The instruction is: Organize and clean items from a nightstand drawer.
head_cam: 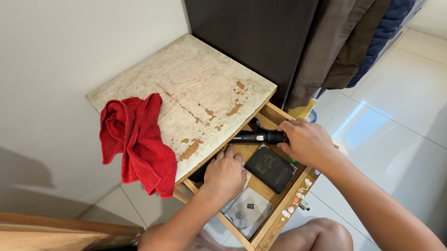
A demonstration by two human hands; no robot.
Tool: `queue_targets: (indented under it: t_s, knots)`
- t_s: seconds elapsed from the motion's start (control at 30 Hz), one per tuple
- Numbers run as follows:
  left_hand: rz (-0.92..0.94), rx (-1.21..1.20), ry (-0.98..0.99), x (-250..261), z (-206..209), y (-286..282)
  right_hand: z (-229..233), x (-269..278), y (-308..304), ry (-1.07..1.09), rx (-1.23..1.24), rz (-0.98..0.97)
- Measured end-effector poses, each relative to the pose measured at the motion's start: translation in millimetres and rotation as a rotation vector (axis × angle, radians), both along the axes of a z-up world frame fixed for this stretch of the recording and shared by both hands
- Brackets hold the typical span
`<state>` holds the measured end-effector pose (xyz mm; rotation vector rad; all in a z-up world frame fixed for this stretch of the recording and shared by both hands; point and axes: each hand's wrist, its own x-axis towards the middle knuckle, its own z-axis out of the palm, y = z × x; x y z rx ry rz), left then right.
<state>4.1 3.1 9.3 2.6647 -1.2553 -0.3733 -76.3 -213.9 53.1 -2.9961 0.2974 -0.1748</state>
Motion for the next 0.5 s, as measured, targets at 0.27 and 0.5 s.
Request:
queue_targets:
  t_s: [0.27,0.5]
  knots:
    - [0.008,0.042,0.004,2,-1,-7,-14,3,1,-0.086,-0.015,0.072]
    - [-0.053,-0.32,-0.011,-21,8,13,8,-52,20,-0.489,0.149,-0.089]
